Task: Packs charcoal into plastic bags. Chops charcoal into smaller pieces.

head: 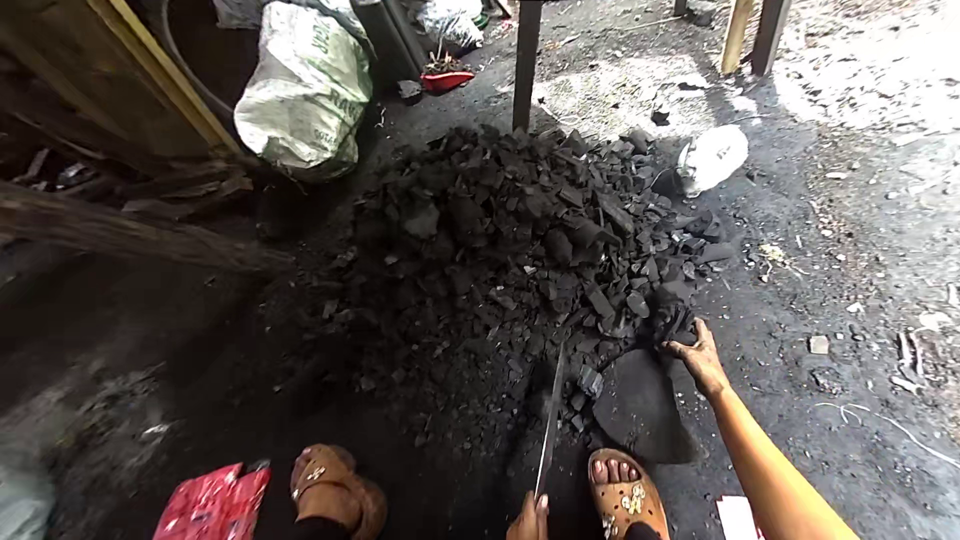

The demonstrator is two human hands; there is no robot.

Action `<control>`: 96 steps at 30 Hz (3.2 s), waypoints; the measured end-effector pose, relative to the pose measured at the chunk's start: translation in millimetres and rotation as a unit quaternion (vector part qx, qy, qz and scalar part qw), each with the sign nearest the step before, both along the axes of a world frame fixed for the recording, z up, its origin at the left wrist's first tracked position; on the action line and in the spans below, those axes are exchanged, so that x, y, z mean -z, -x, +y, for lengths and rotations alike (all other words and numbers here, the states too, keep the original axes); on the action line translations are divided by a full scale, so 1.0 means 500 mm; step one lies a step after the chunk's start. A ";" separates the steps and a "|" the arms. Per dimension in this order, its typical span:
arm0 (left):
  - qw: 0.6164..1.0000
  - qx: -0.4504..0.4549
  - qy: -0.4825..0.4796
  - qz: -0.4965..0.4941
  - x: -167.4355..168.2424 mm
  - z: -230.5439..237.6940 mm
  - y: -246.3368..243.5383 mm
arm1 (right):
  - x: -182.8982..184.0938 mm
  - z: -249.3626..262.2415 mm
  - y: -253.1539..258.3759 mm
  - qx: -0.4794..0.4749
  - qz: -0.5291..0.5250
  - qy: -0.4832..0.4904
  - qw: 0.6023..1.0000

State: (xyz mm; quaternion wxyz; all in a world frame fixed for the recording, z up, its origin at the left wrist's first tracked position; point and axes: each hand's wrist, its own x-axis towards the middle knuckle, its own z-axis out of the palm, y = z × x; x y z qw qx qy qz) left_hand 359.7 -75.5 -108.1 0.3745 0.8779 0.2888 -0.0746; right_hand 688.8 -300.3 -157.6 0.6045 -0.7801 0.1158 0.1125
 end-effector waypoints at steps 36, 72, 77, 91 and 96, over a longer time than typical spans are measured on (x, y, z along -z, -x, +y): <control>0.994 0.044 0.087 0.043 0.002 -0.048 -0.142 | -0.033 0.057 0.211 -0.094 -0.020 -0.011 0.995; 0.994 -0.082 0.026 -0.065 -0.001 -0.004 -0.141 | -0.029 0.170 0.169 -0.178 -0.191 0.028 0.965; 0.989 -0.129 0.036 -0.064 0.026 0.015 -0.115 | -0.081 0.196 0.036 -0.223 -0.268 0.046 0.936; 0.995 -0.032 0.036 -0.082 0.013 -0.021 -0.071 | -0.065 -0.071 -0.092 -0.173 -0.022 0.331 0.927; 0.992 0.009 0.086 -0.087 -0.001 -0.057 -0.111 | -0.103 0.015 0.083 -0.093 0.044 -0.051 0.993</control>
